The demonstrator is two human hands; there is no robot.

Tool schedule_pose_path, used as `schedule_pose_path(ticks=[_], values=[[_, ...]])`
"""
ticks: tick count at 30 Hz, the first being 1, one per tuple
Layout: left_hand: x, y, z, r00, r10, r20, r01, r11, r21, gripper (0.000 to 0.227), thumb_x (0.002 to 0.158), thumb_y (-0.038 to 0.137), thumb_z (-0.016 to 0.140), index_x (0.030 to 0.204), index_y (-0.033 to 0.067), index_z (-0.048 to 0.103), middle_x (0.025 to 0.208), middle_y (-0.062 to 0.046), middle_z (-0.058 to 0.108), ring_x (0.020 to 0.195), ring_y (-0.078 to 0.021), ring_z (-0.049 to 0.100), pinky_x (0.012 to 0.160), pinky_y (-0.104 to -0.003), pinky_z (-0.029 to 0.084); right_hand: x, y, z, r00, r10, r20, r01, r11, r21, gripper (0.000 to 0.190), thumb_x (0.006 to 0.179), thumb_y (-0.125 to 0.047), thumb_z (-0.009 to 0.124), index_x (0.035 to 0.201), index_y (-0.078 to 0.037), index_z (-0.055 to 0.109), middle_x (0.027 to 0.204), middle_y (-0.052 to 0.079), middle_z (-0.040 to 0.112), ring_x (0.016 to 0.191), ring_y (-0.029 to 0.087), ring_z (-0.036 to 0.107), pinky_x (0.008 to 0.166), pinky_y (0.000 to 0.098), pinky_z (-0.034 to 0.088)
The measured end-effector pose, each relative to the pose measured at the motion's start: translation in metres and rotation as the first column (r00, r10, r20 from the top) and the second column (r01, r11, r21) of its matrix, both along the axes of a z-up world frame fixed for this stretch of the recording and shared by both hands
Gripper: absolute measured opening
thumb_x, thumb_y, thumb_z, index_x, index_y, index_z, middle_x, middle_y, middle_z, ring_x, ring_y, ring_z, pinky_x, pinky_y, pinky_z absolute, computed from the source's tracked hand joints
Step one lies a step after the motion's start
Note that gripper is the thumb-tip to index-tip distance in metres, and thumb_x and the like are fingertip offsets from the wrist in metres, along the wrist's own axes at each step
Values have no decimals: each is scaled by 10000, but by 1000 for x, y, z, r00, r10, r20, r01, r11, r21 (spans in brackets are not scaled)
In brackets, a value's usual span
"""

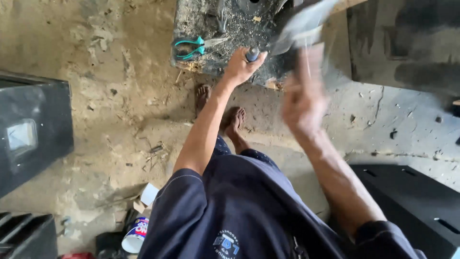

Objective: A person uses a hammer, punch, and pliers to secure metal components onto a wooden workpiece in a workshop setting.

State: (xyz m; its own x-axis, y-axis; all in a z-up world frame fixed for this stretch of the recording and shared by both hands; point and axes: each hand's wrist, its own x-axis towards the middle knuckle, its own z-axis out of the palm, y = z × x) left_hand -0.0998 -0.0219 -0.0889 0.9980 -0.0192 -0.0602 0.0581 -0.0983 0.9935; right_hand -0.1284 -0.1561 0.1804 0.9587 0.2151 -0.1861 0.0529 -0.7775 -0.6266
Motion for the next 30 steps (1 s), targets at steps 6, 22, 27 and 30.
schedule_pose_path(ticks=[6, 22, 27, 30], values=[[7, 24, 21, 1000, -21, -11, 22, 994, 110, 331, 982, 346, 618, 715, 159, 561, 604, 21, 548, 528, -141, 485, 533, -334, 380, 8, -28, -55, 913, 293, 284, -320, 946, 54, 494, 1122, -229, 516, 1594, -152, 393, 1451, 169, 611, 774, 280, 739, 616, 380, 541], [77, -5, -26, 825, 235, -513, -343, 931, -125, 169, 967, 152, 678, 856, 25, 671, 588, -37, 613, 402, -115, 544, 358, -257, 505, -47, -97, -53, 914, -295, -280, 381, 860, 339, 612, 1057, -136, 505, 1639, -163, 317, 578, -18, 447, 434, 84, 354, 379, 257, 371], [68, -7, -33, 873, 234, -429, -299, 950, -91, 230, 974, 219, 667, 792, 79, 641, 552, 0, 577, 395, -94, 509, 351, -253, 467, -16, -109, -54, 972, -82, -222, 137, 960, 245, 533, 1109, -132, 459, 1617, -148, 297, 757, 21, 539, 508, 103, 437, 411, 283, 391], [59, 6, -21, 918, 217, -331, -282, 945, -163, 277, 982, 278, 661, 788, 84, 624, 541, 12, 562, 385, -82, 494, 337, -232, 442, 36, -103, -54, 972, 232, -43, -218, 953, 212, 419, 1156, -124, 414, 1561, -57, 329, 804, 83, 596, 482, 121, 485, 353, 288, 417]])
